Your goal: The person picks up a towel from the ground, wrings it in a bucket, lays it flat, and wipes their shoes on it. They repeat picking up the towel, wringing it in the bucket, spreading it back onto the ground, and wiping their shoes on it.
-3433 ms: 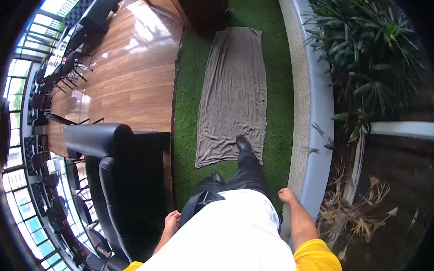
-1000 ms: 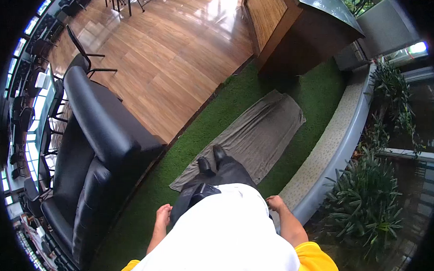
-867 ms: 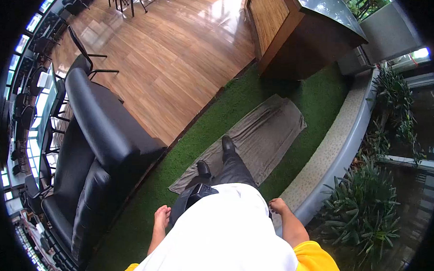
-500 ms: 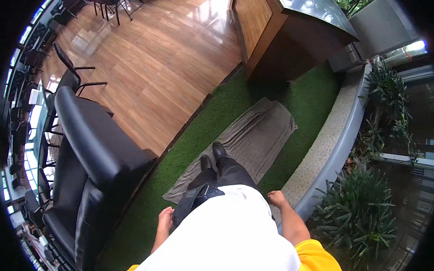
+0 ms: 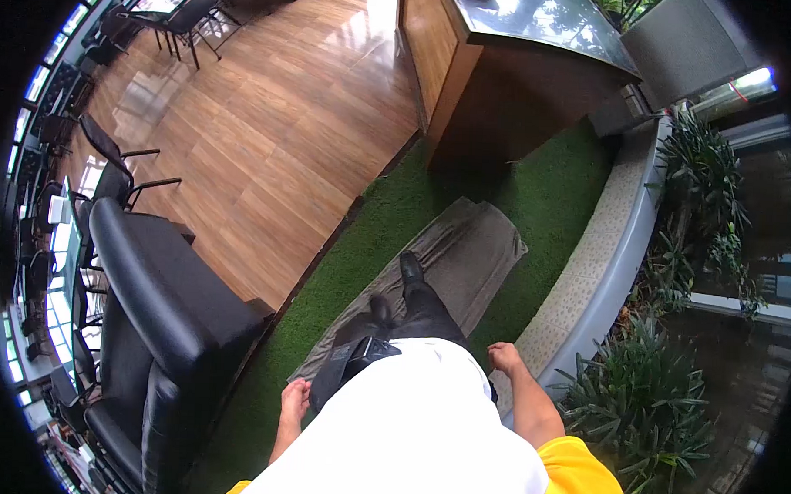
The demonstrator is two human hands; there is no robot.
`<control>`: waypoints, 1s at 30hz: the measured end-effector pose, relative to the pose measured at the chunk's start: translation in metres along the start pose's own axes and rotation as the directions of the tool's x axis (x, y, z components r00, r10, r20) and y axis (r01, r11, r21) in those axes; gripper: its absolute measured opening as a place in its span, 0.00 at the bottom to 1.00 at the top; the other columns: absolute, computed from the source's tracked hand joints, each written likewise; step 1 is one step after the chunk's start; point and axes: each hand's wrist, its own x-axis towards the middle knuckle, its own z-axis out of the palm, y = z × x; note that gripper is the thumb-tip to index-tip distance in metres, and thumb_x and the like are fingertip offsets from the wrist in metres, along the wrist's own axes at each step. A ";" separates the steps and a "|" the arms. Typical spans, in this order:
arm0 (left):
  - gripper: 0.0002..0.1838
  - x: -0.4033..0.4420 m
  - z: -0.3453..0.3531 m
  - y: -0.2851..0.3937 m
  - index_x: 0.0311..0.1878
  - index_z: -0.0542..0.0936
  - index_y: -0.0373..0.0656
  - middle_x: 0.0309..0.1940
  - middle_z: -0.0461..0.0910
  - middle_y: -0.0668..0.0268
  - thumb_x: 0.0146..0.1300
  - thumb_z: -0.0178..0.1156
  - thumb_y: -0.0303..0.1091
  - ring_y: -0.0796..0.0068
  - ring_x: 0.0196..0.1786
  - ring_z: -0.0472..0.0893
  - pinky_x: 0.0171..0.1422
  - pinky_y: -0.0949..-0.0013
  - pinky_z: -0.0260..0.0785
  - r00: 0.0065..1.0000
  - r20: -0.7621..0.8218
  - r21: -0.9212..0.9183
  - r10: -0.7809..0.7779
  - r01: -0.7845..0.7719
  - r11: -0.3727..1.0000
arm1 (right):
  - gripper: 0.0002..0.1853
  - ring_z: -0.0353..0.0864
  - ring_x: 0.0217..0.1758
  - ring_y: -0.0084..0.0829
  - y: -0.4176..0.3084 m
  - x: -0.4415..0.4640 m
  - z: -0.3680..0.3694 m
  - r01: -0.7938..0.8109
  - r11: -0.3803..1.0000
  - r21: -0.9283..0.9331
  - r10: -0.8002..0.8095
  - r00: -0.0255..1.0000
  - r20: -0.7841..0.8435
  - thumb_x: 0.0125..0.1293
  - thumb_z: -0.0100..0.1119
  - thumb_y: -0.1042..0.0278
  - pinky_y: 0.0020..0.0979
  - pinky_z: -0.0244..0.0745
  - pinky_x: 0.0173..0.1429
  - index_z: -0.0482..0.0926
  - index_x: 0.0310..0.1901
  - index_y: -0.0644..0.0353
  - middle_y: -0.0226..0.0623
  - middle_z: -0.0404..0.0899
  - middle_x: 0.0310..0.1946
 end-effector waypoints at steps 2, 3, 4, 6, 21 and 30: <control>0.18 0.006 0.020 0.007 0.57 0.71 0.44 0.46 0.78 0.61 0.65 0.53 0.35 0.65 0.48 0.78 0.47 0.63 0.72 0.995 0.071 -0.004 0.074 -0.074 0.997 | 0.12 0.77 0.25 0.26 -0.010 -0.008 -0.003 0.021 1.000 0.002 -0.021 1.000 0.002 0.58 0.52 0.72 0.27 0.71 0.26 0.81 0.42 0.63 0.34 0.79 0.26; 0.18 0.011 0.028 0.013 0.57 0.70 0.44 0.46 0.78 0.62 0.65 0.53 0.35 0.66 0.48 0.78 0.47 0.63 0.72 0.987 0.111 -0.006 0.116 -0.117 0.993 | 0.12 0.77 0.25 0.26 -0.003 -0.005 0.001 0.012 1.000 -0.012 -0.012 1.000 -0.001 0.57 0.52 0.72 0.27 0.72 0.26 0.81 0.42 0.63 0.34 0.79 0.27; 0.18 0.007 0.038 0.024 0.57 0.70 0.43 0.45 0.78 0.62 0.64 0.53 0.34 0.67 0.48 0.78 0.47 0.64 0.72 0.993 0.101 0.026 0.069 -0.072 0.997 | 0.13 0.77 0.25 0.26 -0.001 -0.002 0.003 0.009 1.000 -0.028 -0.009 1.000 -0.009 0.57 0.52 0.72 0.27 0.72 0.26 0.81 0.42 0.63 0.34 0.79 0.27; 0.18 0.025 0.039 0.017 0.57 0.70 0.42 0.44 0.78 0.61 0.64 0.52 0.33 0.67 0.45 0.79 0.44 0.65 0.73 0.991 0.110 0.016 0.077 -0.080 0.997 | 0.14 0.77 0.26 0.27 -0.001 0.004 -0.004 0.007 0.999 -0.033 -0.008 1.000 -0.024 0.57 0.52 0.70 0.28 0.73 0.28 0.80 0.44 0.63 0.34 0.80 0.28; 0.12 0.137 0.015 0.005 0.49 0.75 0.45 0.33 0.78 0.66 0.63 0.51 0.34 0.71 0.33 0.77 0.33 0.65 0.72 0.975 0.219 -0.047 -0.023 0.034 0.998 | 0.09 0.77 0.30 0.25 -0.055 -0.001 -0.017 0.156 0.974 0.162 -0.128 0.977 -0.171 0.59 0.53 0.72 0.29 0.72 0.30 0.81 0.38 0.60 0.33 0.79 0.25; 0.18 0.041 0.096 0.124 0.57 0.69 0.41 0.47 0.77 0.60 0.65 0.52 0.35 0.65 0.46 0.78 0.48 0.61 0.73 0.968 0.119 -0.137 0.220 -0.204 0.969 | 0.09 0.76 0.22 0.26 0.036 -0.039 -0.034 -0.203 0.979 -0.027 0.201 0.978 -0.049 0.59 0.54 0.67 0.29 0.70 0.23 0.81 0.37 0.60 0.32 0.77 0.23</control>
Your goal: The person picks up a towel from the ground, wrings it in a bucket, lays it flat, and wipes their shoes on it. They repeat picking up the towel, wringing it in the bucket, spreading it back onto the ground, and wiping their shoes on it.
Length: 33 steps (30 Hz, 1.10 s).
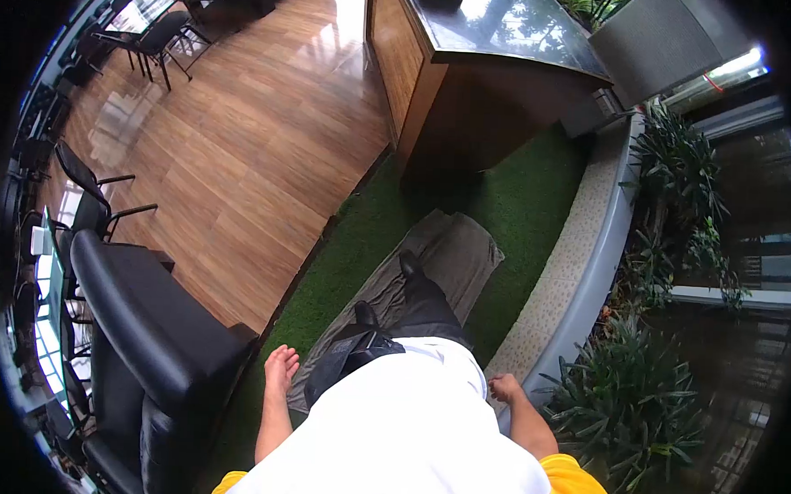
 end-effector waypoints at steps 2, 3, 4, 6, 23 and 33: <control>0.16 -0.003 0.006 -0.013 0.55 0.71 0.44 0.47 0.77 0.61 0.65 0.52 0.34 0.67 0.46 0.78 0.48 0.62 0.73 0.998 -0.028 0.045 -0.052 0.053 0.998 | 0.09 0.76 0.22 0.27 0.003 0.011 -0.008 -0.035 0.999 0.009 0.035 0.998 0.044 0.59 0.53 0.68 0.30 0.72 0.25 0.80 0.39 0.59 0.33 0.78 0.25; 0.15 -0.006 0.009 -0.021 0.54 0.72 0.45 0.48 0.77 0.62 0.64 0.52 0.34 0.67 0.46 0.78 0.47 0.63 0.73 0.996 -0.044 0.066 -0.077 0.080 0.995 | 0.10 0.76 0.23 0.27 0.001 0.019 -0.014 -0.014 0.999 0.047 0.012 0.999 0.049 0.58 0.54 0.68 0.30 0.72 0.26 0.80 0.39 0.59 0.33 0.78 0.25; 0.14 -0.008 0.013 -0.028 0.53 0.72 0.45 0.45 0.78 0.62 0.64 0.51 0.34 0.68 0.43 0.79 0.45 0.64 0.73 0.990 -0.092 0.098 -0.106 0.115 0.989 | 0.10 0.76 0.23 0.27 -0.005 0.027 -0.022 0.007 0.996 0.086 -0.012 0.998 0.055 0.58 0.55 0.67 0.30 0.73 0.27 0.81 0.39 0.60 0.33 0.79 0.26; 0.16 -0.013 0.014 -0.049 0.55 0.71 0.44 0.45 0.78 0.62 0.64 0.51 0.34 0.68 0.43 0.78 0.44 0.64 0.72 0.983 -0.104 0.086 -0.152 0.161 0.983 | 0.11 0.76 0.25 0.27 -0.030 0.035 -0.040 0.012 0.995 0.095 -0.019 0.997 0.074 0.57 0.55 0.67 0.31 0.74 0.30 0.81 0.40 0.59 0.33 0.79 0.26; 0.14 -0.058 0.165 -0.059 0.51 0.74 0.42 0.34 0.80 0.66 0.62 0.51 0.30 0.77 0.27 0.77 0.22 0.75 0.65 0.945 -0.189 0.169 -0.265 0.298 0.940 | 0.12 0.76 0.25 0.28 -0.117 0.114 -0.186 0.033 0.993 0.115 -0.050 0.988 0.145 0.60 0.51 0.68 0.32 0.70 0.27 0.78 0.44 0.57 0.32 0.76 0.26; 0.15 -0.055 0.206 -0.040 0.53 0.73 0.43 0.41 0.79 0.63 0.64 0.50 0.32 0.70 0.37 0.79 0.37 0.66 0.74 0.918 -0.187 0.159 -0.349 0.379 0.912 | 0.13 0.78 0.25 0.29 -0.147 0.146 -0.258 0.052 0.962 0.269 -0.067 0.997 0.048 0.61 0.54 0.64 0.34 0.74 0.31 0.78 0.46 0.56 0.34 0.79 0.28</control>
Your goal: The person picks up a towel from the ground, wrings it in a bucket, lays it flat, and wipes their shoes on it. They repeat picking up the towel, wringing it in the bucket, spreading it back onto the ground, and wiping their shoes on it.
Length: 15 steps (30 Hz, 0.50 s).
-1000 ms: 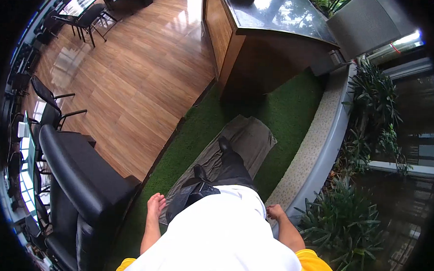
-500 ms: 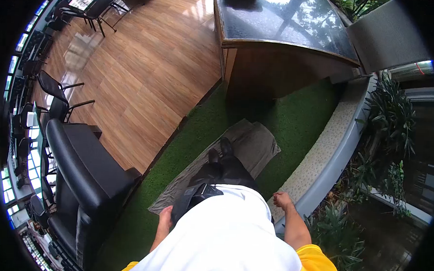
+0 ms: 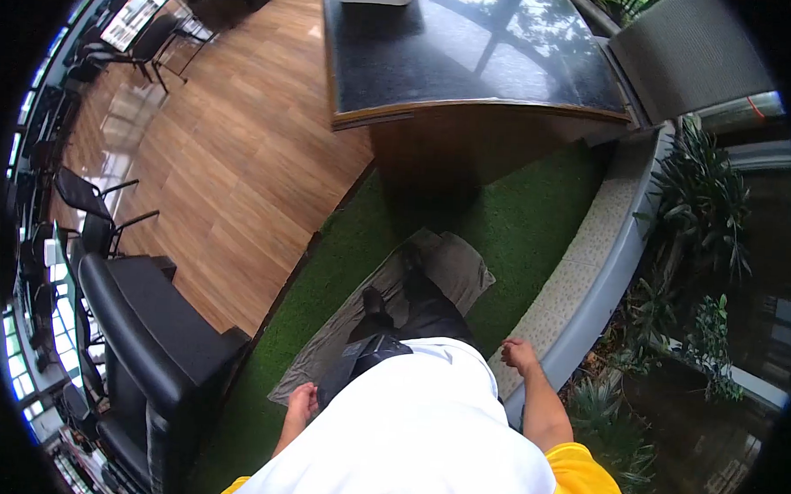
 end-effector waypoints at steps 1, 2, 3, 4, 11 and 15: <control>0.15 -0.003 0.006 0.008 0.53 0.73 0.43 0.41 0.79 0.63 0.64 0.51 0.32 0.70 0.37 0.79 0.37 0.67 0.74 1.000 -0.005 0.012 0.024 -0.024 1.000 | 0.13 0.78 0.25 0.29 0.002 0.002 -0.002 -0.019 1.000 -0.005 0.019 1.000 0.014 0.61 0.54 0.64 0.34 0.74 0.31 0.78 0.46 0.56 0.33 0.79 0.28; 0.14 -0.006 0.016 0.015 0.52 0.73 0.43 0.39 0.79 0.64 0.64 0.51 0.32 0.71 0.36 0.80 0.36 0.67 0.74 0.997 -0.036 -0.035 0.063 -0.065 0.997 | 0.13 0.78 0.25 0.29 0.002 0.007 -0.004 -0.036 0.999 -0.011 0.036 0.999 0.032 0.61 0.55 0.65 0.34 0.74 0.30 0.78 0.46 0.56 0.33 0.79 0.28; 0.14 -0.008 0.025 0.024 0.52 0.73 0.44 0.38 0.80 0.65 0.63 0.52 0.32 0.71 0.35 0.80 0.35 0.68 0.74 0.992 -0.068 -0.076 0.104 -0.110 0.991 | 0.13 0.77 0.25 0.28 0.004 0.010 -0.005 -0.061 0.997 -0.057 0.063 0.997 0.038 0.60 0.55 0.67 0.31 0.73 0.30 0.78 0.46 0.57 0.33 0.78 0.27; 0.13 -0.010 0.032 0.033 0.51 0.74 0.44 0.37 0.80 0.65 0.63 0.52 0.32 0.72 0.34 0.80 0.34 0.68 0.74 0.984 -0.100 -0.107 0.145 -0.156 0.982 | 0.13 0.77 0.25 0.28 0.009 0.018 -0.008 -0.047 0.995 -0.084 0.051 0.998 0.047 0.60 0.55 0.67 0.31 0.73 0.30 0.78 0.46 0.58 0.33 0.78 0.27; 0.14 -0.018 0.108 0.102 0.52 0.73 0.42 0.36 0.80 0.66 0.63 0.53 0.30 0.75 0.35 0.79 0.33 0.70 0.72 0.977 0.092 0.135 0.191 -0.203 0.970 | 0.11 0.78 0.28 0.29 0.029 0.012 -0.018 0.030 0.971 0.237 -0.017 0.998 -0.056 0.62 0.52 0.70 0.29 0.74 0.28 0.79 0.44 0.60 0.35 0.79 0.30; 0.17 -0.023 0.133 0.135 0.55 0.71 0.40 0.42 0.78 0.61 0.64 0.52 0.30 0.70 0.40 0.78 0.40 0.69 0.73 0.961 0.133 0.203 0.244 -0.267 0.942 | 0.12 0.78 0.28 0.28 0.087 -0.009 -0.021 -0.038 0.973 0.230 0.049 0.998 -0.045 0.61 0.53 0.70 0.30 0.75 0.30 0.79 0.44 0.61 0.35 0.79 0.29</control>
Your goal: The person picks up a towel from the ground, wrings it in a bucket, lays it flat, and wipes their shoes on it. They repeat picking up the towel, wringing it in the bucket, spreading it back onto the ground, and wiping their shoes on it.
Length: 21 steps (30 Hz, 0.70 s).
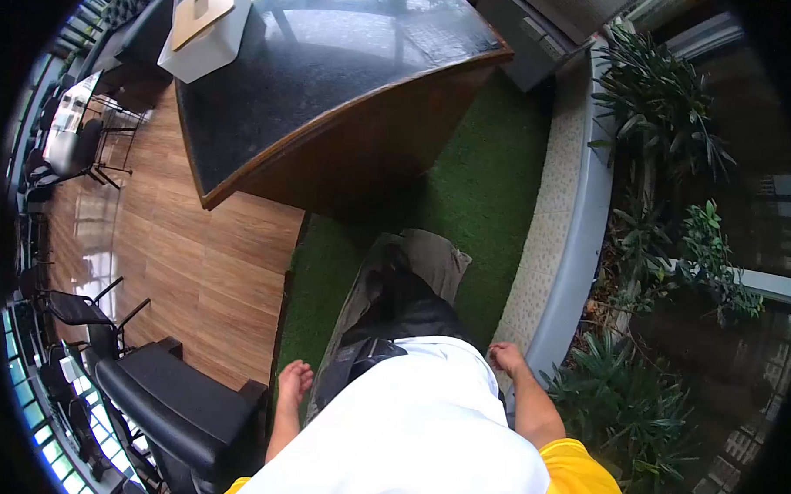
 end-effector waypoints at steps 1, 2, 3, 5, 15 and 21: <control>0.17 -0.005 0.006 0.009 0.55 0.71 0.40 0.43 0.78 0.61 0.64 0.52 0.30 0.70 0.40 0.78 0.41 0.69 0.73 0.999 -0.021 -0.035 0.033 -0.034 0.999 | 0.11 0.78 0.27 0.28 0.010 -0.004 -0.005 -0.019 0.999 -0.033 0.019 1.000 -0.003 0.60 0.53 0.70 0.30 0.76 0.30 0.80 0.42 0.62 0.35 0.79 0.28; 0.17 -0.010 0.009 0.013 0.55 0.71 0.41 0.43 0.78 0.61 0.64 0.52 0.31 0.70 0.41 0.78 0.42 0.68 0.73 0.998 -0.014 -0.098 0.059 -0.060 0.993 | 0.11 0.77 0.26 0.27 0.016 -0.004 -0.007 -0.031 0.998 -0.062 0.031 1.000 -0.002 0.59 0.54 0.70 0.30 0.76 0.30 0.81 0.41 0.62 0.35 0.79 0.27; 0.17 -0.013 0.012 0.017 0.55 0.71 0.41 0.43 0.78 0.62 0.64 0.52 0.31 0.70 0.40 0.78 0.42 0.67 0.73 0.998 -0.025 -0.079 0.057 -0.059 0.995 | 0.10 0.77 0.26 0.27 0.021 -0.002 -0.007 -0.043 0.996 -0.084 0.044 0.999 0.001 0.58 0.54 0.71 0.31 0.76 0.31 0.81 0.39 0.62 0.35 0.79 0.26; 0.17 -0.016 0.023 0.017 0.55 0.71 0.40 0.42 0.78 0.62 0.63 0.53 0.30 0.70 0.39 0.78 0.42 0.67 0.73 0.998 -0.041 -0.035 0.053 -0.055 0.998 | 0.08 0.76 0.23 0.27 0.021 0.000 -0.015 -0.060 0.997 -0.051 0.060 0.998 -0.008 0.57 0.53 0.72 0.31 0.75 0.27 0.82 0.33 0.61 0.34 0.78 0.23; 0.14 0.063 0.057 -0.002 0.48 0.78 0.34 0.36 0.80 0.61 0.61 0.54 0.29 0.71 0.37 0.78 0.43 0.71 0.70 0.977 0.092 0.261 0.190 -0.208 0.943 | 0.11 0.74 0.21 0.24 0.001 0.020 -0.045 -0.015 0.949 0.313 0.044 0.995 -0.085 0.62 0.50 0.69 0.30 0.74 0.24 0.77 0.44 0.60 0.32 0.76 0.25; 0.14 0.033 0.124 0.087 0.50 0.76 0.34 0.35 0.79 0.62 0.61 0.53 0.27 0.73 0.36 0.78 0.40 0.72 0.70 0.974 0.152 0.303 0.168 -0.207 0.930 | 0.10 0.76 0.23 0.27 0.039 0.019 -0.027 -0.088 0.917 0.389 0.120 0.991 -0.059 0.62 0.52 0.68 0.29 0.73 0.24 0.77 0.44 0.58 0.33 0.76 0.27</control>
